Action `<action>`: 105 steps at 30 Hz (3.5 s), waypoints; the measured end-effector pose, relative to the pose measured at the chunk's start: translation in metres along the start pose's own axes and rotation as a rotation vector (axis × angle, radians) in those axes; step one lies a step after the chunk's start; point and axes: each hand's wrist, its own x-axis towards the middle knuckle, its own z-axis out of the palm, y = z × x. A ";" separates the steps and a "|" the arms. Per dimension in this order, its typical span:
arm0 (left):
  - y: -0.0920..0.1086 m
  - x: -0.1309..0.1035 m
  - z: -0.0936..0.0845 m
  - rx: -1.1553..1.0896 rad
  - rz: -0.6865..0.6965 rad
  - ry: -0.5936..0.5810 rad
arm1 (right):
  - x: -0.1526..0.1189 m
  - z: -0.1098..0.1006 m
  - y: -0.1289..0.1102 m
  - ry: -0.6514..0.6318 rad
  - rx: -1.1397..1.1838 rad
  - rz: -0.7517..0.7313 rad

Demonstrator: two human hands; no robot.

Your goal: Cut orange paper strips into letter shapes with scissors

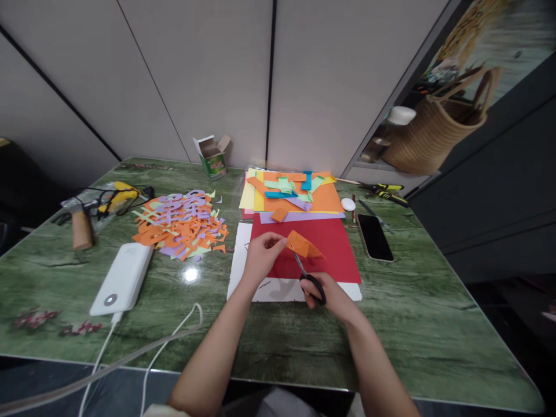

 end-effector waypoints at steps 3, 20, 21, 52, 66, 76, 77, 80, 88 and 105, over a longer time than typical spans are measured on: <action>-0.001 0.000 0.000 -0.002 -0.008 -0.008 | 0.000 0.000 0.000 0.002 0.007 -0.001; -0.004 0.001 -0.001 0.070 -0.004 -0.103 | 0.002 -0.001 0.002 -0.030 0.056 -0.011; -0.004 0.000 0.000 0.073 -0.004 -0.113 | 0.002 -0.001 0.002 -0.030 0.058 -0.015; -0.013 -0.003 0.008 0.026 0.004 -0.123 | 0.004 0.003 0.006 0.037 0.027 -0.063; -0.010 -0.005 0.009 0.015 0.011 -0.114 | 0.005 0.004 0.007 0.048 0.023 -0.064; -0.009 -0.005 0.010 0.010 0.007 -0.087 | 0.006 0.006 0.007 0.076 0.013 -0.049; -0.010 -0.006 0.010 0.012 0.008 -0.086 | 0.006 0.006 0.007 0.079 0.013 -0.049; -0.010 -0.006 0.010 0.015 0.011 -0.082 | 0.006 0.007 0.007 0.085 0.009 -0.049; -0.011 -0.005 0.011 0.018 0.005 -0.074 | 0.008 0.007 0.009 0.112 -0.019 -0.030; -0.005 -0.010 0.012 -0.005 0.037 -0.164 | 0.004 0.008 0.006 0.060 0.114 -0.053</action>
